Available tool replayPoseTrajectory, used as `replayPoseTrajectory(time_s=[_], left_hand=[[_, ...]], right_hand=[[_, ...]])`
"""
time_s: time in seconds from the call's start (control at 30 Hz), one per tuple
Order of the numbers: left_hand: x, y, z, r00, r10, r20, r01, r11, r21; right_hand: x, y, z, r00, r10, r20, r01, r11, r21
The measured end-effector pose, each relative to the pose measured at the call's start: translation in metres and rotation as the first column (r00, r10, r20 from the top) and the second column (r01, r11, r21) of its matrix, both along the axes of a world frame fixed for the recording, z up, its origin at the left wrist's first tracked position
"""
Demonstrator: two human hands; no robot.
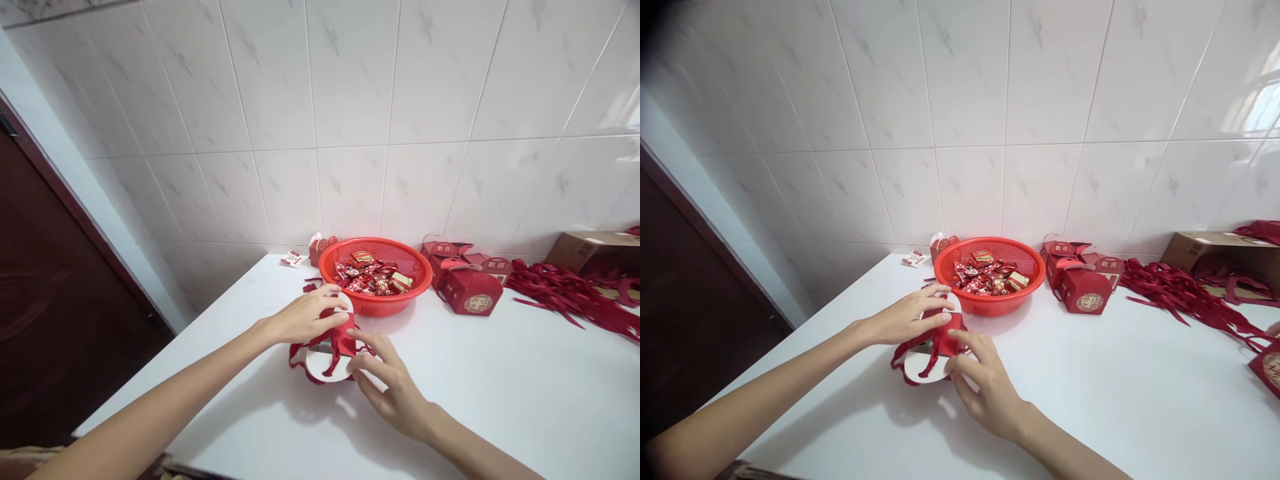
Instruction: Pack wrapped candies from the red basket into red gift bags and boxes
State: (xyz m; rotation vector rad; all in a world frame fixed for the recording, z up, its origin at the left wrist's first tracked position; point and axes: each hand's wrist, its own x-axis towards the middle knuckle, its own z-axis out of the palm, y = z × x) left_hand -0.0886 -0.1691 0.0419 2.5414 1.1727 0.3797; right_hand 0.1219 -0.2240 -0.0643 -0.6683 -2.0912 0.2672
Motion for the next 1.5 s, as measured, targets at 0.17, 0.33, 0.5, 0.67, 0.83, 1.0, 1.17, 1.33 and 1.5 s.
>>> replayPoseTrajectory(time_s=[0.17,0.33,0.5,0.67,0.83,1.0,1.17,1.33,1.5], left_hand=[[-0.005,-0.002,0.001,0.998,0.002,-0.066,-0.007,0.997,-0.078],[-0.025,0.006,0.004,0.998,0.011,0.064,0.004,0.971,-0.238],[-0.037,-0.001,0.006,1.000,-0.019,0.003,0.019,0.976,-0.217],[-0.023,-0.017,0.003,0.987,-0.013,-0.159,-0.004,0.994,-0.109],[-0.003,-0.026,0.007,0.968,0.075,-0.239,-0.103,0.989,-0.108],[0.002,-0.025,0.004,0.979,0.172,-0.113,-0.183,0.977,-0.104],[0.009,-0.023,0.001,0.949,0.278,-0.147,-0.297,0.947,-0.126],[0.017,-0.022,0.003,0.926,0.298,-0.231,-0.328,0.938,-0.107],[0.005,-0.017,0.000,0.973,0.171,-0.157,-0.198,0.964,-0.176]], right_hand=[[-0.001,-0.003,0.009,0.993,0.099,0.071,-0.100,0.995,0.022],[0.002,-0.005,0.019,0.988,0.106,0.111,-0.103,0.994,-0.031],[-0.005,-0.001,0.037,0.939,0.088,0.333,-0.079,0.996,-0.041],[-0.022,0.010,0.053,0.867,0.098,0.489,-0.086,0.995,-0.047],[-0.023,0.008,0.055,0.837,0.028,0.546,-0.034,0.999,0.002],[-0.009,-0.004,0.048,0.865,-0.072,0.497,0.071,0.997,0.021],[0.005,-0.009,0.044,0.950,-0.100,0.296,0.136,0.985,-0.104],[0.014,-0.003,0.042,0.982,-0.185,0.040,0.187,0.914,-0.359],[0.019,0.000,0.034,0.963,-0.267,-0.029,0.204,0.796,-0.569]])
